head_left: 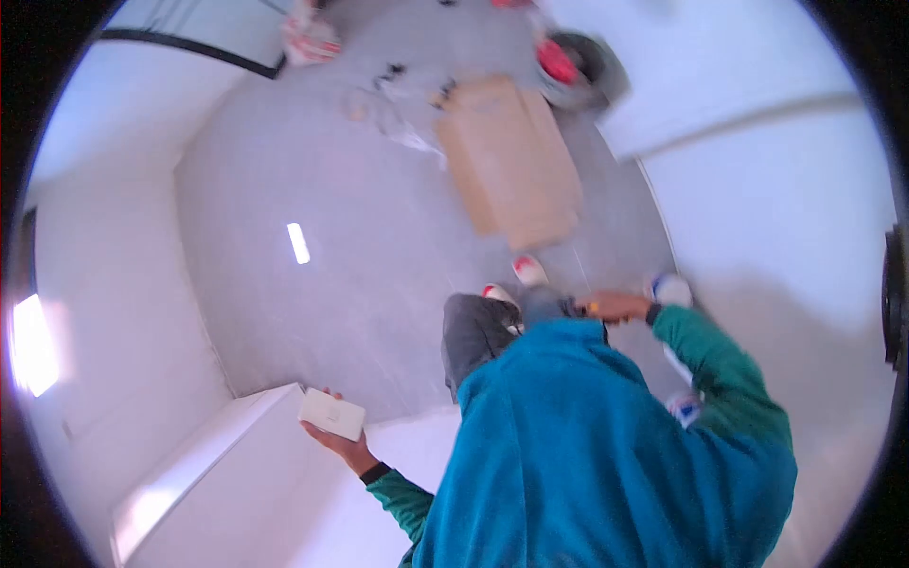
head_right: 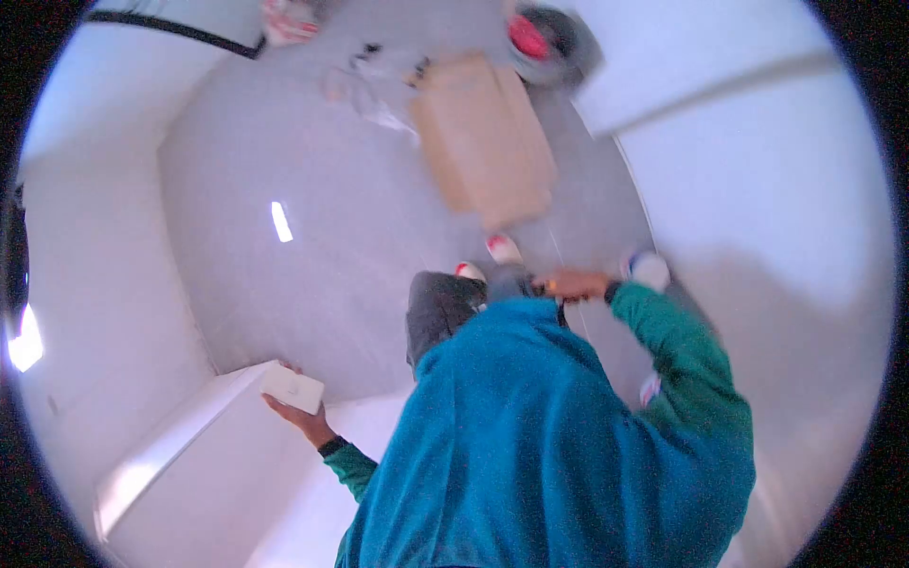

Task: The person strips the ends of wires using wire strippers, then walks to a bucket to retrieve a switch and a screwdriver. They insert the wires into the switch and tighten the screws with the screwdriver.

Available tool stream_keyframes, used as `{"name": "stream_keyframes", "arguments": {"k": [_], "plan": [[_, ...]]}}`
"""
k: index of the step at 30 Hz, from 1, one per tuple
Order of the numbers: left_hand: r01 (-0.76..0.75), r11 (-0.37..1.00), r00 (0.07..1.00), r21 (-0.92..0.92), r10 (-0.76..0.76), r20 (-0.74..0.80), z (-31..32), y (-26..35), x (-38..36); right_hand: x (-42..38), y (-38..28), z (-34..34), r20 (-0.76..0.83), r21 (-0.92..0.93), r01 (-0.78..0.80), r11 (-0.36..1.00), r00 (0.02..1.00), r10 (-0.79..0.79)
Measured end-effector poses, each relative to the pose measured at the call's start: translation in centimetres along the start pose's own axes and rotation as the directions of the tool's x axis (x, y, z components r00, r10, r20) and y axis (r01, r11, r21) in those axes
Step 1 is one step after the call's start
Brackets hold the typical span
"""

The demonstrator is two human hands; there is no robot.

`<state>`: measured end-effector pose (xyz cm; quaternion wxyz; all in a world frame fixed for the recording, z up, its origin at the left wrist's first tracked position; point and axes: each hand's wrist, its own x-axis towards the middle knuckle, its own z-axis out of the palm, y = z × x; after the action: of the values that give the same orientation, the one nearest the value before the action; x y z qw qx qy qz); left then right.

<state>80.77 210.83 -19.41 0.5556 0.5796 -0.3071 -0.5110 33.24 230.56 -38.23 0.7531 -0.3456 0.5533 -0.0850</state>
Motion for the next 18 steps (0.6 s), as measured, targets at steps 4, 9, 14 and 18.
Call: {"name": "stream_keyframes", "arguments": {"k": [4,9,14,18], "plan": [[0.090,0.986,0.996,-0.142,-0.090,0.008,-4.4,0.1,0.9,4.1,-1.6,3.6,-0.119,-0.287,0.194,0.938,0.964,-0.236],[0.122,0.950,0.981,-0.288,-0.072,0.178,-9.6,-4.8,8.6,13.6,-0.4,9.2,-0.257,-0.262,0.366,0.893,0.865,-0.430],[0.163,0.941,0.949,-0.296,-0.068,0.308,-4.4,-1.8,23.8,17.4,-8.3,7.9,-0.289,-0.356,0.072,0.932,0.940,-0.183],[0.191,0.944,0.893,-0.269,-0.053,0.446,6.6,0.9,31.9,15.0,-17.6,4.1,-0.140,-0.182,0.161,0.970,0.972,-0.188]]}}
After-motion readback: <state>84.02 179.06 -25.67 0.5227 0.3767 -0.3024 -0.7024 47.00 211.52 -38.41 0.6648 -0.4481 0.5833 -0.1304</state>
